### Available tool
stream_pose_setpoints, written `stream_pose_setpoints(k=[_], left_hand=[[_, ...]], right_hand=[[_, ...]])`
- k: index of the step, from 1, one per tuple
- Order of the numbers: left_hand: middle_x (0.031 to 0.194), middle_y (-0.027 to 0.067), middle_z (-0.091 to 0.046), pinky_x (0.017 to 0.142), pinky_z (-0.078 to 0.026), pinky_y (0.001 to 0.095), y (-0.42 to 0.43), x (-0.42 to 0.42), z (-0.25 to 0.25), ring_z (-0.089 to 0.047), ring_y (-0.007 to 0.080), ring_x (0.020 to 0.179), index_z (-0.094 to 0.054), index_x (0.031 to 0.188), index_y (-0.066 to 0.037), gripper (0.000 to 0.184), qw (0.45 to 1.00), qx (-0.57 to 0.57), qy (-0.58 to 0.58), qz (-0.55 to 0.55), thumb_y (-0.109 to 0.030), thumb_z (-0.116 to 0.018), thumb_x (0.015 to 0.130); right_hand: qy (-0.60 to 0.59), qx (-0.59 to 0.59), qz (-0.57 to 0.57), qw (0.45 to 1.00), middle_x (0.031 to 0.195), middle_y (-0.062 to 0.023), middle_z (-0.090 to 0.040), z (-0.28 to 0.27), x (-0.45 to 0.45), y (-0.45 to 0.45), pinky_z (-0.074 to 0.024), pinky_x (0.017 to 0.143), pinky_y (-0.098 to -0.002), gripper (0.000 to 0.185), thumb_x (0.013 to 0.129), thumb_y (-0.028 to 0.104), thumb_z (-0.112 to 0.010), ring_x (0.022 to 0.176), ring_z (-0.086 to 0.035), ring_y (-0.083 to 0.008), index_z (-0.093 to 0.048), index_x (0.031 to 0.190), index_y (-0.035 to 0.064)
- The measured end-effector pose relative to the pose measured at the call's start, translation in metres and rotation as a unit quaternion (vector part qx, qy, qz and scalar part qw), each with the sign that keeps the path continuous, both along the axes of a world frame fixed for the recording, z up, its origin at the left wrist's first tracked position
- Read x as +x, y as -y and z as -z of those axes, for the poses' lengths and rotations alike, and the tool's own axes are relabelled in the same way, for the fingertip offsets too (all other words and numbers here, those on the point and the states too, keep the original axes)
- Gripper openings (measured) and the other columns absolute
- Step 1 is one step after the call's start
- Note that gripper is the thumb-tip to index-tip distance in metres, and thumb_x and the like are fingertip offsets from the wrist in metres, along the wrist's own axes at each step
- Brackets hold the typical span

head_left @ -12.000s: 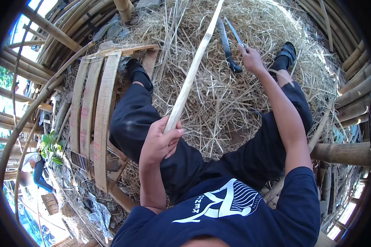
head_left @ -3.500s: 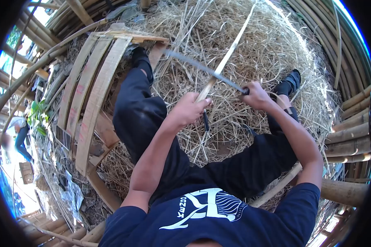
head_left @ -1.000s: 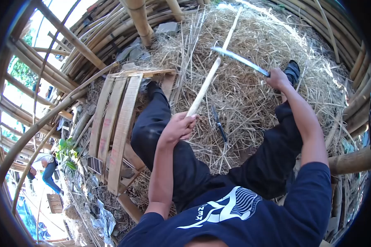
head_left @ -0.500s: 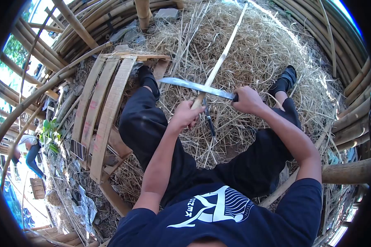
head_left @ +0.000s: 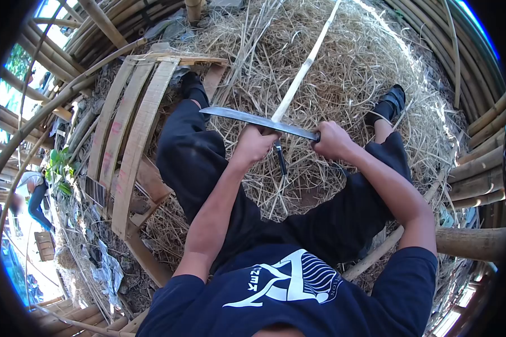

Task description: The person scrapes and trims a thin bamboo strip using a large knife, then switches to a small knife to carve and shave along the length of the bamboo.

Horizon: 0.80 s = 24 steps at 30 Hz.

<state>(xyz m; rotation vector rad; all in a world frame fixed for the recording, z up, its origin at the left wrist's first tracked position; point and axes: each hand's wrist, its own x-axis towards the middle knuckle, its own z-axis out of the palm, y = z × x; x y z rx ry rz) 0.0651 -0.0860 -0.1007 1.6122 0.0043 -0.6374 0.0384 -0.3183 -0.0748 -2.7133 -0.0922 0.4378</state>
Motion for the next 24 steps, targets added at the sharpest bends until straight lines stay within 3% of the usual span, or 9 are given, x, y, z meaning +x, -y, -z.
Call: stream_pose_setpoints(k=[10,13,15,17,20,24], left_hand=[[0.054,0.0008,-0.055,0.039,-0.035,0.0263,-0.003,0.0,0.005,-0.049,0.0076,0.043,-0.064,0.077,0.002,0.025,0.997,0.053,0.052,0.0,-0.021,-0.07,0.081],[0.053,0.0,-0.053,0.038,-0.034,0.0257,-0.003,0.001,0.004,-0.047,0.0067,0.041,-0.064,0.08,0.001,0.024,0.99,0.106,0.088,0.019,-0.022,-0.07,0.083],[0.054,-0.002,-0.05,0.037,-0.031,0.0236,-0.007,-0.005,-0.009,-0.043,0.0049,0.04,-0.062,0.079,-0.001,0.025,0.995,0.075,0.064,0.014,-0.024,-0.071,0.084],[0.055,-0.004,-0.048,0.036,-0.028,0.0215,-0.012,-0.017,-0.026,-0.04,0.0031,0.039,-0.06,0.078,-0.003,0.026,0.998,0.049,0.041,0.008,-0.025,-0.071,0.085],[0.054,-0.0043,-0.046,0.034,-0.027,0.0208,-0.017,-0.013,-0.035,-0.039,0.0029,0.038,-0.061,0.08,-0.002,0.027,0.997,0.066,0.011,0.033,-0.027,-0.069,0.087],[0.055,0.0008,-0.052,0.034,-0.034,0.0254,-0.011,0.005,-0.022,-0.044,0.0066,0.037,-0.063,0.081,0.0,0.027,0.998,0.047,0.018,0.027,-0.026,-0.068,0.086]], right_hand=[[0.0,-0.082,-0.012,0.997,0.079,-0.023,-0.066,0.013,0.036,0.026,-0.0531,0.08,-0.0426,0.022,0.065,0.018,-0.061,0.082,-0.066,-0.0362,-0.068,0.075,-0.0006],[0.011,-0.076,-0.021,0.997,0.082,-0.0236,-0.067,0.002,0.038,0.025,-0.0532,0.079,-0.0423,0.024,0.064,0.018,-0.061,0.081,-0.066,-0.0364,-0.069,0.077,-0.0003],[0.056,-0.079,-0.031,0.995,0.084,-0.025,-0.067,0.012,0.049,0.044,-0.0536,0.078,-0.0424,0.024,0.065,0.018,-0.061,0.081,-0.067,-0.0365,-0.069,0.079,-0.0007],[-0.051,-0.05,0.184,0.98,0.084,-0.0252,-0.067,0.011,0.067,0.071,-0.0539,0.077,-0.0428,0.025,0.068,0.018,-0.061,0.081,-0.067,-0.0371,-0.069,0.08,-0.0023],[0.062,-0.116,0.143,0.981,0.085,-0.0262,-0.067,-0.004,0.06,0.076,-0.0532,0.08,-0.0426,0.029,0.071,0.019,-0.061,0.082,-0.067,-0.0382,-0.068,0.082,-0.0072],[0.035,0.004,0.111,0.993,0.079,-0.0281,-0.065,0.008,0.043,0.046,-0.0539,0.076,-0.0433,0.029,0.067,0.017,-0.057,0.08,-0.066,-0.0398,-0.065,0.076,-0.0095]])
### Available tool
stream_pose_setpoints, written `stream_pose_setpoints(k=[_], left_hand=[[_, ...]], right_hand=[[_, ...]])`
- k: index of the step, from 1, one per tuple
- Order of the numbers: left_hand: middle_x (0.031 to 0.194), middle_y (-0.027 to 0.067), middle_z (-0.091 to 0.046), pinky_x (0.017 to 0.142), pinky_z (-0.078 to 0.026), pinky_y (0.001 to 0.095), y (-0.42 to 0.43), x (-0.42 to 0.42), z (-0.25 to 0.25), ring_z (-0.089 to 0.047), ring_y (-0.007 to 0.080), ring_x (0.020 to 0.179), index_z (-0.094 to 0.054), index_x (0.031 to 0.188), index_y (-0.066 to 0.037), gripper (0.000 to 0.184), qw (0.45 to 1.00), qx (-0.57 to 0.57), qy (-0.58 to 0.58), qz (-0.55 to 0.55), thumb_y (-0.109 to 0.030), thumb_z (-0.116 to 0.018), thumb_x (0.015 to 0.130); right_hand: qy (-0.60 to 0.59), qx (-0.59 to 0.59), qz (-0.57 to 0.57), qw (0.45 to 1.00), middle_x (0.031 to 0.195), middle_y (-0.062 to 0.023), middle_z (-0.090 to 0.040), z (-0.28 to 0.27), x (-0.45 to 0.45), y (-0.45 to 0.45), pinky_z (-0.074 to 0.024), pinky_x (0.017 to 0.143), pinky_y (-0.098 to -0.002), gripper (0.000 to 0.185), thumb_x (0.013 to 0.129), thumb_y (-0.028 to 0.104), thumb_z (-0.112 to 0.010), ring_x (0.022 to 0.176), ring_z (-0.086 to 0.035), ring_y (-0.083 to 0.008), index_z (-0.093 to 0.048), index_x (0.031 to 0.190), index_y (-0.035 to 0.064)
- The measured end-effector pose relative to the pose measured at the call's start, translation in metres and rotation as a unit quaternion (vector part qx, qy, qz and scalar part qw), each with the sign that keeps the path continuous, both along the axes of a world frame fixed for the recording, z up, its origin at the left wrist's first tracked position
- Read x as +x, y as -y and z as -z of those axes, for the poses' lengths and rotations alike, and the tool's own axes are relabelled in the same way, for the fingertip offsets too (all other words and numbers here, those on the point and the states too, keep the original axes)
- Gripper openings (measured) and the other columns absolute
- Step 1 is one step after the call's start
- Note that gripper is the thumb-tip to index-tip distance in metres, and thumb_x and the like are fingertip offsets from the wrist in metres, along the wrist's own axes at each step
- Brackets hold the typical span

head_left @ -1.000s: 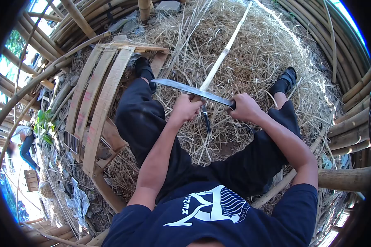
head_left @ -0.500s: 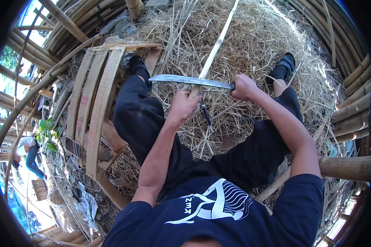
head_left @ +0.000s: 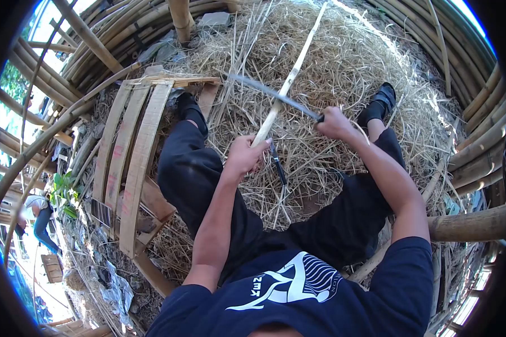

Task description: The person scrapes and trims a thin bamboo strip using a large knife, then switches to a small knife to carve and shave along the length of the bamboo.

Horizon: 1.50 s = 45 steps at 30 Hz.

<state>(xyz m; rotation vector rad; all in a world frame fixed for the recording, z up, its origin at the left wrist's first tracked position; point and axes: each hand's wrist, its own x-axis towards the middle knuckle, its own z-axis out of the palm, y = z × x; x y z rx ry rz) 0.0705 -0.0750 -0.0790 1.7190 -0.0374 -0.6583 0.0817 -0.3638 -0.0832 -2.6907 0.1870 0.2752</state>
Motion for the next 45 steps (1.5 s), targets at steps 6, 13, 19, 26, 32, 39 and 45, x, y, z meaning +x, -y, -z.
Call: stream_pose_setpoints(k=[6,13,19,26,32,39,45], left_hand=[[0.057,0.0044,-0.057,0.043,-0.041,0.0295,0.002,0.001,0.029,-0.051,0.0097,0.044,-0.064,0.077,0.002,0.029,0.994,0.047,0.091,-0.032,-0.025,-0.071,0.082],[0.054,-0.0039,-0.046,0.035,-0.028,0.0217,-0.002,-0.02,-0.002,-0.039,0.003,0.039,-0.062,0.082,0.0,0.029,0.999,0.018,0.031,-0.013,-0.028,-0.069,0.087],[0.052,-0.0045,-0.045,0.034,-0.027,0.0211,-0.006,-0.012,-0.011,-0.038,0.0029,0.037,-0.06,0.077,-0.002,0.031,1.0,0.008,-0.01,-0.021,-0.029,-0.068,0.088],[0.052,-0.0043,-0.047,0.037,-0.028,0.0222,-0.007,-0.016,-0.01,-0.039,0.0029,0.04,-0.061,0.077,-0.002,0.029,0.999,-0.019,-0.015,-0.031,-0.028,-0.07,0.086],[0.054,-0.0062,-0.045,0.036,-0.026,0.0199,-0.018,-0.018,-0.008,-0.036,0.001,0.039,-0.061,0.084,-0.003,0.025,1.0,-0.007,0.004,-0.026,-0.026,-0.068,0.089],[0.053,-0.0068,-0.042,0.035,-0.026,0.0202,-0.011,-0.017,-0.019,-0.036,0.0014,0.038,-0.06,0.079,-0.003,0.029,0.999,-0.024,-0.025,-0.026,-0.029,-0.067,0.089],[0.053,-0.0074,-0.043,0.035,-0.024,0.0198,-0.021,-0.024,-0.017,-0.034,0.0,0.038,-0.059,0.081,-0.004,0.025,0.999,-0.015,-0.03,-0.012,-0.027,-0.065,0.091]], right_hand=[[0.034,-0.011,-0.171,0.985,0.075,-0.0218,-0.066,-0.009,-0.032,-0.041,-0.0537,0.077,-0.0418,0.022,0.066,0.016,-0.059,0.076,-0.066,-0.0368,-0.07,0.078,0.0019],[-0.029,-0.07,0.031,0.997,0.083,-0.0243,-0.067,0.015,0.02,0.02,-0.054,0.078,-0.0407,0.026,0.07,0.019,-0.061,0.08,-0.067,-0.0356,-0.07,0.083,-0.0021],[-0.008,-0.023,0.034,0.999,0.077,-0.0282,-0.064,-0.002,0.013,0.013,-0.0535,0.076,-0.0431,0.028,0.07,0.019,-0.059,0.079,-0.067,-0.0369,-0.066,0.076,-0.008],[0.025,-0.03,-0.157,0.987,0.068,-0.0214,-0.064,-0.016,-0.01,-0.03,-0.0532,0.072,-0.043,0.021,0.068,0.016,-0.058,0.068,-0.065,-0.0352,-0.07,0.077,0.0007],[-0.013,-0.096,0.028,0.995,0.088,-0.0276,-0.066,0.003,0.038,0.035,-0.0524,0.083,-0.0431,0.027,0.07,0.017,-0.058,0.086,-0.066,-0.0384,-0.068,0.083,-0.0046],[-0.048,0.006,-0.046,0.998,0.082,-0.0276,-0.066,-0.03,0.0,-0.016,-0.0524,0.078,-0.0443,0.025,0.07,0.017,-0.057,0.08,-0.067,-0.0363,-0.068,0.08,-0.0039],[-0.006,-0.089,-0.054,0.995,0.076,-0.0229,-0.067,-0.015,0.023,0.005,-0.0532,0.075,-0.0434,0.024,0.071,0.019,-0.061,0.075,-0.068,-0.0349,-0.07,0.079,-0.0006]])
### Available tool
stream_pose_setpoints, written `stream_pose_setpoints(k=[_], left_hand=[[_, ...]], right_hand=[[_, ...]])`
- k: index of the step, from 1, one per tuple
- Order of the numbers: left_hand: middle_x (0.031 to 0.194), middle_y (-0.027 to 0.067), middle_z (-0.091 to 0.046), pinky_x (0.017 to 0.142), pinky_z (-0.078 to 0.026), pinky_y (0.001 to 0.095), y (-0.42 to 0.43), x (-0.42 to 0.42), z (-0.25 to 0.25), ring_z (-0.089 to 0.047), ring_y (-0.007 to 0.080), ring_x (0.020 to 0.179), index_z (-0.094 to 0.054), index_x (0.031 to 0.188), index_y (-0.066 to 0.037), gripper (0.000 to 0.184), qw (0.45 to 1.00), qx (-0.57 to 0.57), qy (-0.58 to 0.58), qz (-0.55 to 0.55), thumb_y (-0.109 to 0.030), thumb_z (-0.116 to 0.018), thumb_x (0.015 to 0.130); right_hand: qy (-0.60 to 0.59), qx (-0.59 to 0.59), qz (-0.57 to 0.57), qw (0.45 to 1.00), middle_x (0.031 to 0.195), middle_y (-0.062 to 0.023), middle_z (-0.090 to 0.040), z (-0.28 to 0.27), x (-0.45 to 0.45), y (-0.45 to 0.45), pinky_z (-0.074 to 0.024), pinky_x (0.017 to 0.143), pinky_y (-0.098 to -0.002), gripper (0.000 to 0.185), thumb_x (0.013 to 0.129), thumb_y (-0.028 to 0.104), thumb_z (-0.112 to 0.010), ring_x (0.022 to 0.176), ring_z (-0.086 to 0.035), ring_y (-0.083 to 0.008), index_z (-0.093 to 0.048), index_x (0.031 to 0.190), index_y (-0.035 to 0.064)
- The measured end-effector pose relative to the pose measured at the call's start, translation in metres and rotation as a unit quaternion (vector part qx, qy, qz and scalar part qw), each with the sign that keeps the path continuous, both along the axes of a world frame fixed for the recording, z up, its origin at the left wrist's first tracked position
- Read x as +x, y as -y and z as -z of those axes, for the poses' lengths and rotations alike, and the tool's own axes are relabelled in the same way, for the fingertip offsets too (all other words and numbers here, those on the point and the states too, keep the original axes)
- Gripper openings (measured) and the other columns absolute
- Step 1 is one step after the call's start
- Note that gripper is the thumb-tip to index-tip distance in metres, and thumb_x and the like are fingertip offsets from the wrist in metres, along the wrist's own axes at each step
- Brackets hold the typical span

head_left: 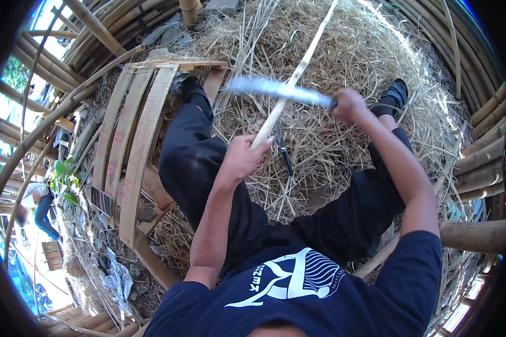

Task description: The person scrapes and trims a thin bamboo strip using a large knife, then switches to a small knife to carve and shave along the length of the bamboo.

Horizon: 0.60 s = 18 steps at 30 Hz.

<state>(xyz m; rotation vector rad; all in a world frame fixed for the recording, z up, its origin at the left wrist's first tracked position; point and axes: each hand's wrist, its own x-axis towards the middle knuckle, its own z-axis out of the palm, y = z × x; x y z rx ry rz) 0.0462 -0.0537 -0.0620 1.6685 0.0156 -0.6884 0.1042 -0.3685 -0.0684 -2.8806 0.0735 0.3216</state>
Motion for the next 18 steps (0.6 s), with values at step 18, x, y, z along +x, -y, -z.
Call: stream_pose_setpoints(k=[18], left_hand=[[0.052,-0.0077,-0.042,0.034,-0.023,0.0202,-0.013,-0.003,-0.009,-0.033,0.0002,0.038,-0.058,0.083,-0.006,0.025,0.999,0.028,0.028,0.008,-0.028,-0.064,0.092]], right_hand=[[0.076,0.003,0.214,0.974,0.091,-0.0269,-0.067,0.004,0.02,0.049,-0.0525,0.08,-0.0446,0.034,0.071,0.023,-0.061,0.087,-0.067,-0.0384,-0.066,0.086,-0.0072]])
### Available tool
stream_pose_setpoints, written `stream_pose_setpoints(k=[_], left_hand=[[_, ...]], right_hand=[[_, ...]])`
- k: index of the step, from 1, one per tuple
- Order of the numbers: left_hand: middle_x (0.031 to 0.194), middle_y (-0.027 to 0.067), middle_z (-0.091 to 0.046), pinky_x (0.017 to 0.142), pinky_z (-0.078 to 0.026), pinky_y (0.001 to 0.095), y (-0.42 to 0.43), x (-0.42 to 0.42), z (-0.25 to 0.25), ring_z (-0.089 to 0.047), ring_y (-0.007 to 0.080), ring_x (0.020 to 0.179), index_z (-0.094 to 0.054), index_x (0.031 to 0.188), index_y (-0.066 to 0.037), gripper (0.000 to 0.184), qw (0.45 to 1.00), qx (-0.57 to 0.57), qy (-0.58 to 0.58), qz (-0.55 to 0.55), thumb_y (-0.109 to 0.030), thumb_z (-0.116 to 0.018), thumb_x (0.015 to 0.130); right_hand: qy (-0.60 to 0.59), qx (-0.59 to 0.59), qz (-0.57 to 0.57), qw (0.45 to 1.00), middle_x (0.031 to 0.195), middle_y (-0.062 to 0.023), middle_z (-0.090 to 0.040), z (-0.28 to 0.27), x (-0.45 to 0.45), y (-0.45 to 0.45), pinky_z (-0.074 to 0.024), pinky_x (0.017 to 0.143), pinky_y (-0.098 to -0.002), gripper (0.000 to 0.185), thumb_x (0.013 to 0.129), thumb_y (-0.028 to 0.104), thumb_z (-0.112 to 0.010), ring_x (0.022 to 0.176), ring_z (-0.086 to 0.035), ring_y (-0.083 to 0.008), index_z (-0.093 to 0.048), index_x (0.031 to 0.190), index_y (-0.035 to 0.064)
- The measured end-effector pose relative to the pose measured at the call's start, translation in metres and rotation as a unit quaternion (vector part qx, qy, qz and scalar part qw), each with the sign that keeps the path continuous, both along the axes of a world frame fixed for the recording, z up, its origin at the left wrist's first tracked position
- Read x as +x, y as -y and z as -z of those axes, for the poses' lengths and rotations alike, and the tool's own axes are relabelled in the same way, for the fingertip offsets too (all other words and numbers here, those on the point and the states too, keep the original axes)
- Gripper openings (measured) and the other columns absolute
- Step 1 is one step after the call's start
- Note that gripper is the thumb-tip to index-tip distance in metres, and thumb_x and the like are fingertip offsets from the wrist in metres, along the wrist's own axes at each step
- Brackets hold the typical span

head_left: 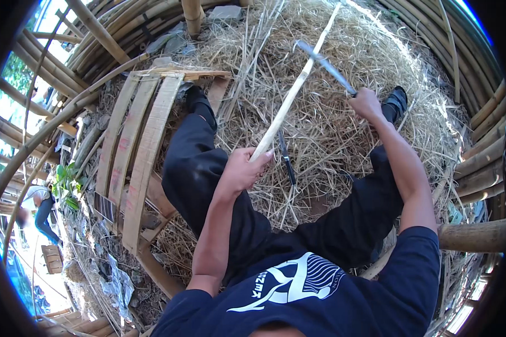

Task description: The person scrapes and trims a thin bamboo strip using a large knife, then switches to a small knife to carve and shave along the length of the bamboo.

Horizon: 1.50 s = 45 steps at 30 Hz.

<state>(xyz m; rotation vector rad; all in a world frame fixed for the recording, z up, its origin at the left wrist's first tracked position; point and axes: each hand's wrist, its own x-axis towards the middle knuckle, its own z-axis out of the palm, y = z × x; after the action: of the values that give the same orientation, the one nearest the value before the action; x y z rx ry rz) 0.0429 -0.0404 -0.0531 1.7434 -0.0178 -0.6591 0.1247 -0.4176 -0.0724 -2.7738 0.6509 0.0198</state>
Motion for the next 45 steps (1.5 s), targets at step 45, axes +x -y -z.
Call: stream_pose_setpoints(k=[45], left_hand=[[0.051,-0.0012,-0.047,0.036,-0.036,0.0261,0.024,0.009,0.018,-0.045,0.0076,0.039,-0.06,0.078,0.001,0.026,0.998,0.056,0.021,-0.005,-0.024,-0.065,0.084]], right_hand=[[-0.086,0.101,-0.188,0.973,0.074,-0.0243,-0.066,-0.004,-0.05,-0.064,-0.0542,0.072,-0.0421,0.027,0.067,0.014,-0.059,0.07,-0.066,-0.0362,-0.069,0.084,-0.0053]])
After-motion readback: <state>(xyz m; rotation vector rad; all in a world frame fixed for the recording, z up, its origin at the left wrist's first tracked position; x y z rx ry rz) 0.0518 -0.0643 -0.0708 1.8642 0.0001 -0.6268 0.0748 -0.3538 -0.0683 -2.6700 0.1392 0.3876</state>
